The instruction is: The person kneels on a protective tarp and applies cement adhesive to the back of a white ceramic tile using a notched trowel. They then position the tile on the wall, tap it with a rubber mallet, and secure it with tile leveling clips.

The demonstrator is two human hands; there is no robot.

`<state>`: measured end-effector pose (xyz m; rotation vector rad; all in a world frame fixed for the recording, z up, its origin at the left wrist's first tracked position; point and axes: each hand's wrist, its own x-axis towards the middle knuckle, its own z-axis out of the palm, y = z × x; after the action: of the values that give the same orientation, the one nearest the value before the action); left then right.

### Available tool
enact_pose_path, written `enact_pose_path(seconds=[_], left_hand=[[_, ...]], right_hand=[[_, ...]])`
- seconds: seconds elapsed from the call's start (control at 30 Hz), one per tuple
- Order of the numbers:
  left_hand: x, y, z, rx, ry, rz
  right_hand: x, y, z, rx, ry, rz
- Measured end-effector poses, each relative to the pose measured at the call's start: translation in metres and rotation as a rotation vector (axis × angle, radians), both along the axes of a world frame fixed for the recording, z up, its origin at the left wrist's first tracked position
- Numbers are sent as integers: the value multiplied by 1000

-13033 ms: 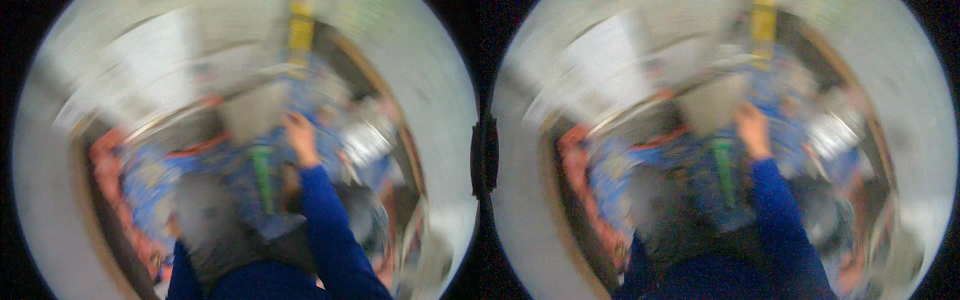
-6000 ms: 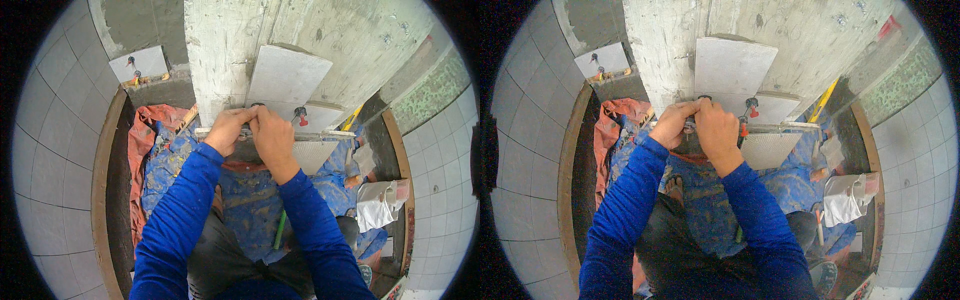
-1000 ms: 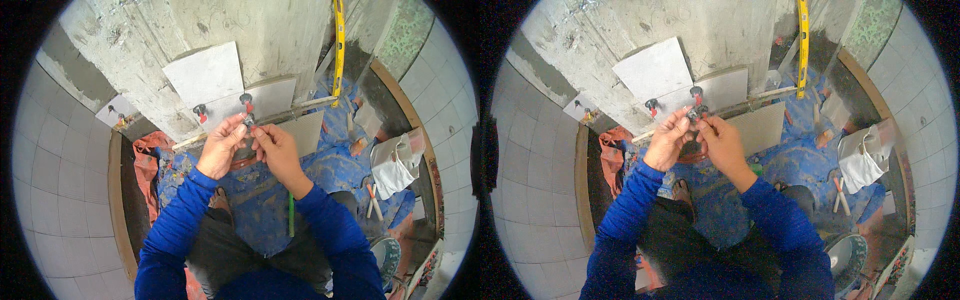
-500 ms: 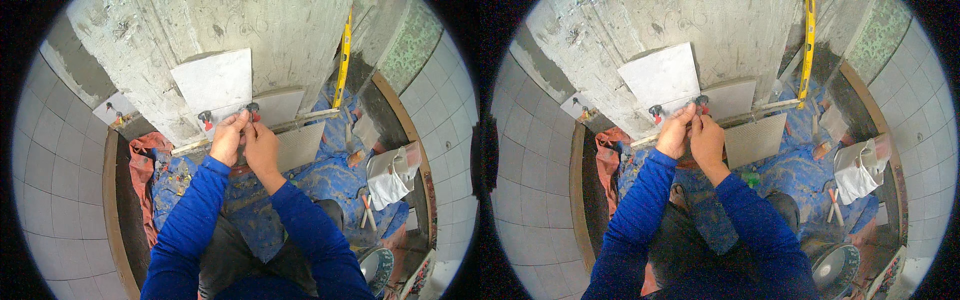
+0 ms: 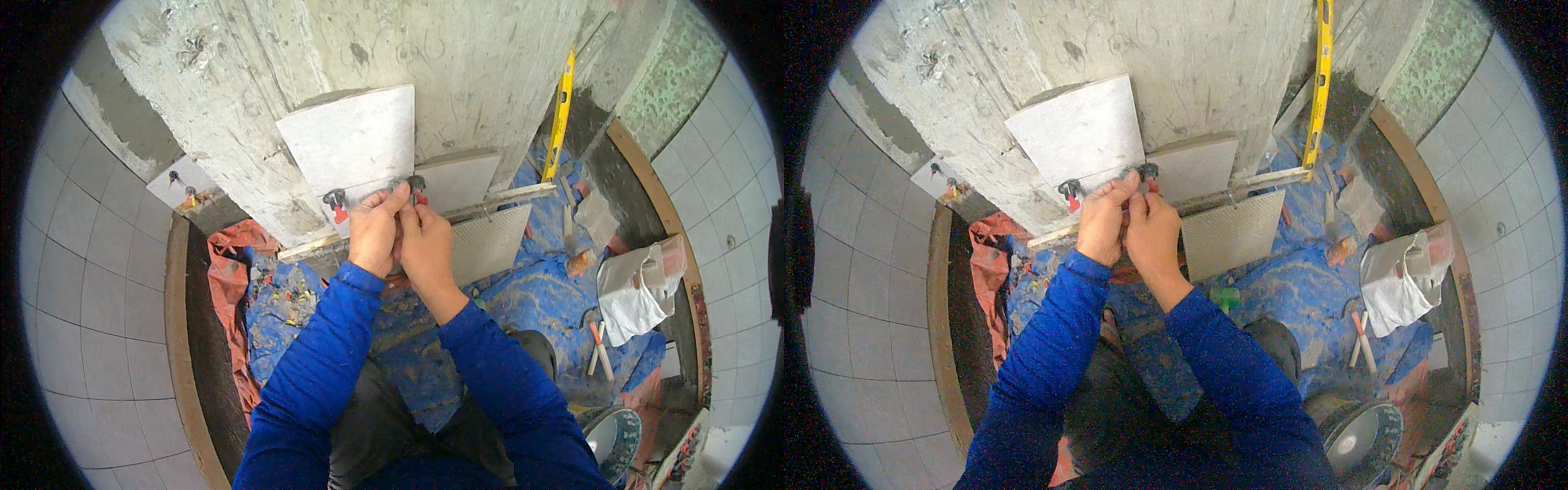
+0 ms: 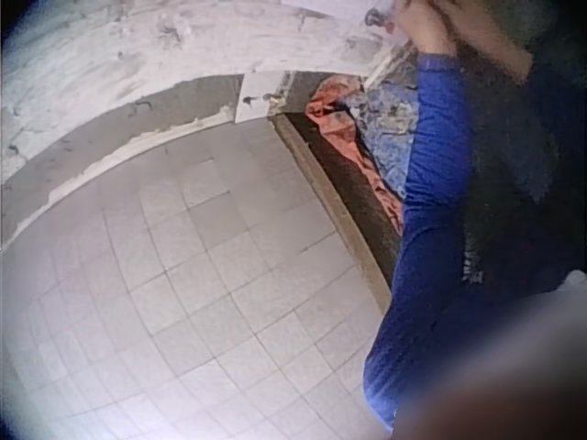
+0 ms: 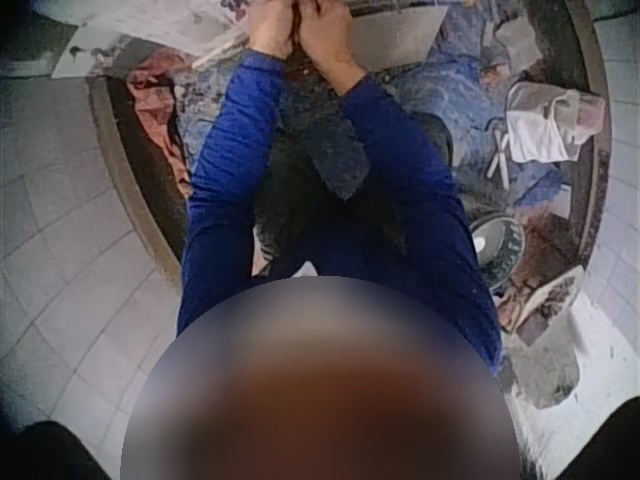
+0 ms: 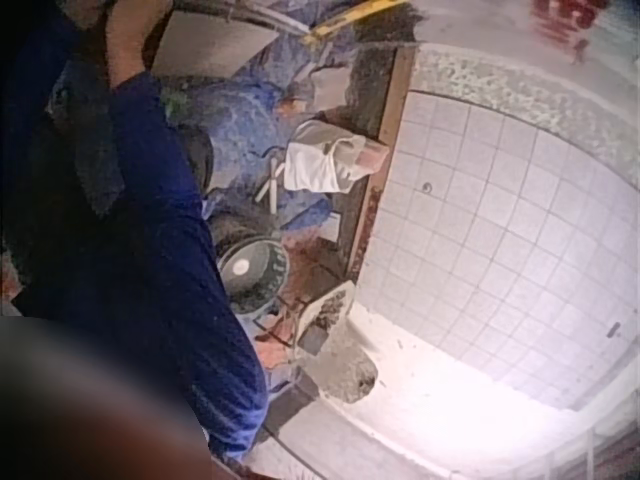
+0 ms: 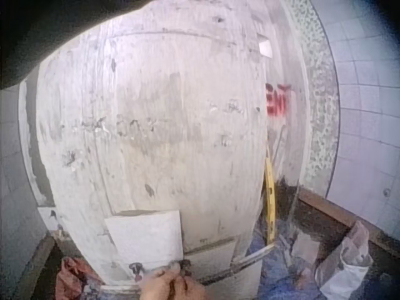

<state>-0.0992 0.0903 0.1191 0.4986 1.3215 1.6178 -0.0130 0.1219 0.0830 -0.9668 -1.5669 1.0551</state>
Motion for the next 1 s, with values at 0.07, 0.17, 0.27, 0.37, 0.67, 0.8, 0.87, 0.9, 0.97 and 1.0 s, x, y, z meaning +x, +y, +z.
enact_pose_path(seconds=[0.07, 0.17, 0.27, 0.37, 0.67, 0.8, 0.87, 0.9, 0.97, 1.0], left_hand=[[5, 2, 1, 40, -48, 55], [12, 5, 4, 98, -136, 130], [17, 7, 7, 145, -200, 191], [21, 8, 9, 190, -228, 229], [23, 9, 11, 100, -89, 339], [24, 12, 11, 137, -123, 331], [24, 14, 10, 138, -190, 349], [25, 14, 10, 123, -207, 369], [25, 14, 9, 110, -243, 372], [24, 14, 8, 109, -264, 354]], right_hand=[[0, 0, 2, 32, -20, -22], [0, 2, 5, 76, -23, -53], [0, 4, 8, -40, 1, -11], [-1, 5, 11, -66, 13, 3], [1, 5, 20, 12, -2, -22], [-1, 8, 19, -49, 13, 9], [-2, 11, 18, -122, 54, 52], [-3, 13, 17, -131, 61, 63], [-2, 15, 17, -157, 68, 88], [-2, 16, 17, -162, 64, 92]])
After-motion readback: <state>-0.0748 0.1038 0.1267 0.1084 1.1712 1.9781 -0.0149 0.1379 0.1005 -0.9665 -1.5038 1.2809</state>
